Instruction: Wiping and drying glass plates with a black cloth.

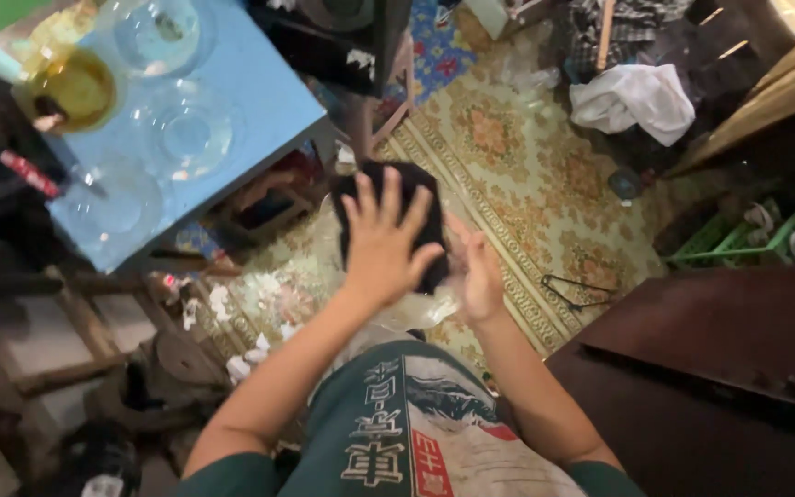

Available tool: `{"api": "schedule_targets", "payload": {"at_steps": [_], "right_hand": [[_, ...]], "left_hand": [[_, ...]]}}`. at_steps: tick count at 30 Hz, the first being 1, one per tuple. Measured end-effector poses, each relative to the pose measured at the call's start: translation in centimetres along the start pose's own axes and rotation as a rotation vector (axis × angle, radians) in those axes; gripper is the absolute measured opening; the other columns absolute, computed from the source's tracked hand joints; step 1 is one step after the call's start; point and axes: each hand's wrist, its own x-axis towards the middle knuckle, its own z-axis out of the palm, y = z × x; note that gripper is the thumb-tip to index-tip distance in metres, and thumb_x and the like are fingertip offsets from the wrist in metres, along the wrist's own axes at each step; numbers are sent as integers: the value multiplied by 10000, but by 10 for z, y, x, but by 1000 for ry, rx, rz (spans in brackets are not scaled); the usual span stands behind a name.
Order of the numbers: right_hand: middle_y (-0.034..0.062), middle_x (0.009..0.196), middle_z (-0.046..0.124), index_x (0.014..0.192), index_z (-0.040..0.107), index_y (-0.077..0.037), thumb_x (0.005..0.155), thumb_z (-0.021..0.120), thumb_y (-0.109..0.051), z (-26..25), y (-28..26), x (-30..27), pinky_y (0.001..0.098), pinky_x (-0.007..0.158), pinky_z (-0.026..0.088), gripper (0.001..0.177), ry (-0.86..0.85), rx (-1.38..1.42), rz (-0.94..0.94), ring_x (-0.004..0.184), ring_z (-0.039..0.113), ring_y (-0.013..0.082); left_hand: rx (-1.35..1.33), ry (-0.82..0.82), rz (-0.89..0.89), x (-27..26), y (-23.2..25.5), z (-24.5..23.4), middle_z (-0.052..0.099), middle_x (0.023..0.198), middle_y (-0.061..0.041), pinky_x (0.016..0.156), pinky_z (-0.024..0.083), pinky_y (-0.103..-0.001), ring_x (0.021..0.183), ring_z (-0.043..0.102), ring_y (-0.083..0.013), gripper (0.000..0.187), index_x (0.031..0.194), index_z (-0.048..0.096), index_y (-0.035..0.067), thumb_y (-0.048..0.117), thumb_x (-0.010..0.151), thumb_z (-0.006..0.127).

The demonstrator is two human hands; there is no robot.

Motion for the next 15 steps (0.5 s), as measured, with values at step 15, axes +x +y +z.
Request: {"api": "schedule_targets", "payload": {"at_steps": [15], "right_hand": [[146,1301,672,1473,530,54,1077,341,-640,-1,-3,93,366,974,556,821,401,-297,1,1128,670,207]], "left_hand": [[-262,-107,247,91,-56,-6,149,1712,-200,1207,107,-721,1555,35,-542,734,1598,407,173,448,965,658]]}}
